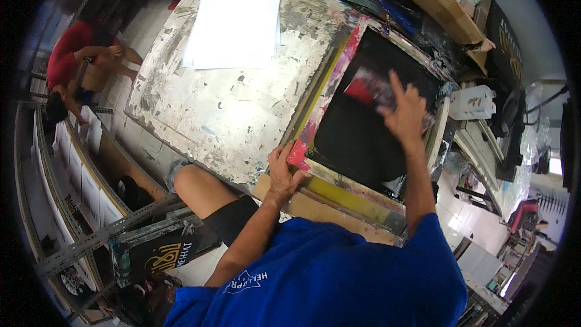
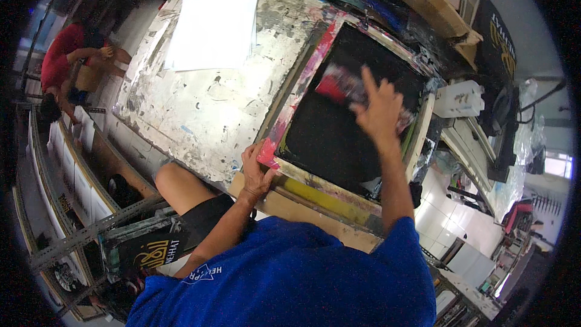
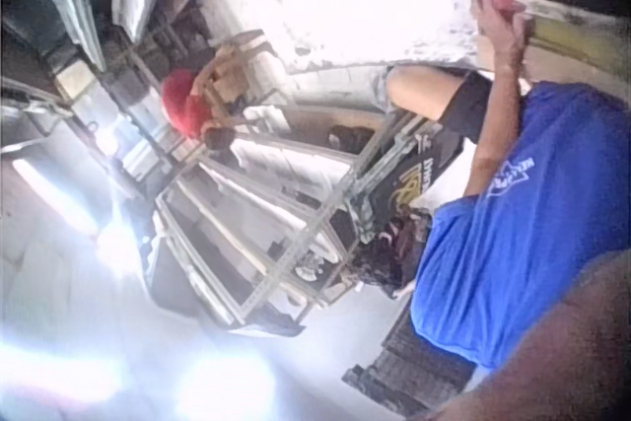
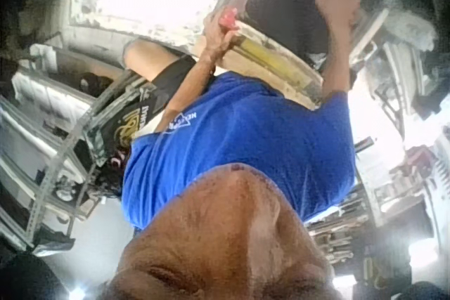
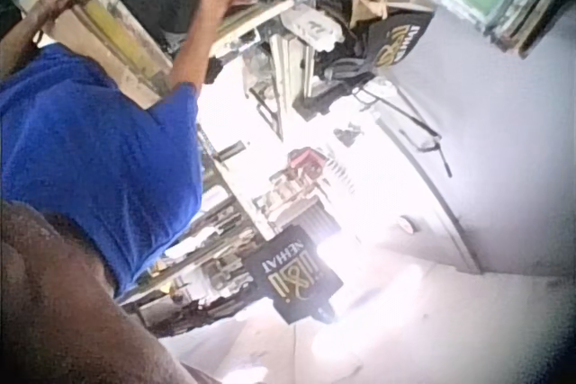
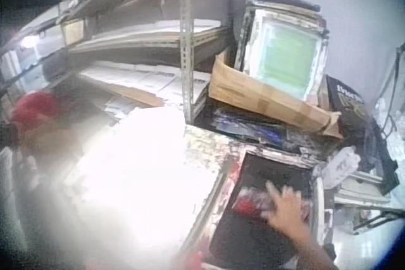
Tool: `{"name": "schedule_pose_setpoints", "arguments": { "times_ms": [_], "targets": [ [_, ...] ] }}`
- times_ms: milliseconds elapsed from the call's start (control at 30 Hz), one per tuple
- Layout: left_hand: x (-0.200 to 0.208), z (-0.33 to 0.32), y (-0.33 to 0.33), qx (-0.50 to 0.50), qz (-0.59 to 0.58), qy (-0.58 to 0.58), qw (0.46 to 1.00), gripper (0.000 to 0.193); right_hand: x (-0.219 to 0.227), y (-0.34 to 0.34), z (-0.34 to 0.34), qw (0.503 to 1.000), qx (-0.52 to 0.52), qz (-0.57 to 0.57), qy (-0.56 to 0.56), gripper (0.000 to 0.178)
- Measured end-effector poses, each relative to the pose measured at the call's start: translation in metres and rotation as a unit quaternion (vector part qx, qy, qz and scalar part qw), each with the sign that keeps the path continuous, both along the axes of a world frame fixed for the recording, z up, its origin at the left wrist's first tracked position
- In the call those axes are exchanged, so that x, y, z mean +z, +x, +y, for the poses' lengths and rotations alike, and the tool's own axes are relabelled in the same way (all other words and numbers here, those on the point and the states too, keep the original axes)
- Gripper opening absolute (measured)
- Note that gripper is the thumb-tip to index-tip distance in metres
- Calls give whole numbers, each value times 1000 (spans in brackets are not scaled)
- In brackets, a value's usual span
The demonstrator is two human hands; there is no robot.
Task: The person performs screen printing on sheets of paper using a squeegee and a screen frame, moving the printed sheets to a pile and placing new sheets onto the printing board.
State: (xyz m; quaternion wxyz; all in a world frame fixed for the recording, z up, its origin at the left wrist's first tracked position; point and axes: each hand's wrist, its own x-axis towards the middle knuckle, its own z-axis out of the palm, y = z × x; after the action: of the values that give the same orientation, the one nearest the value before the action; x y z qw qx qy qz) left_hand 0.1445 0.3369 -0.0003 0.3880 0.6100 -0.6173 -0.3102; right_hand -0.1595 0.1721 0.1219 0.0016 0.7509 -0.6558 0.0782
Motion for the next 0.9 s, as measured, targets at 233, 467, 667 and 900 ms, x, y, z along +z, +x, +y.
{"name": "schedule_pose_setpoints", "arguments": {
  "times_ms": [233, 467, 667, 900],
  "targets": [
    [2, -1, -1, -7, -11, -9, 1000, 91, 6, 64, 121, 991, 20, -74, 110, 97],
    [1, 2, 2, -1, -13, -9, 1000, 87, -39, 28, 31, 997, -16, -29, -65, 89],
    [1, 0, 1, -24, -20, 14, 999, 88, -74, -61, -124, 989, -95, 22, -111, 88],
    [-8, 3, 2, -11, -16, -12, 1000, 92, -45, -59, -113, 995, -84, -41, -45, 95]
  ]
}}
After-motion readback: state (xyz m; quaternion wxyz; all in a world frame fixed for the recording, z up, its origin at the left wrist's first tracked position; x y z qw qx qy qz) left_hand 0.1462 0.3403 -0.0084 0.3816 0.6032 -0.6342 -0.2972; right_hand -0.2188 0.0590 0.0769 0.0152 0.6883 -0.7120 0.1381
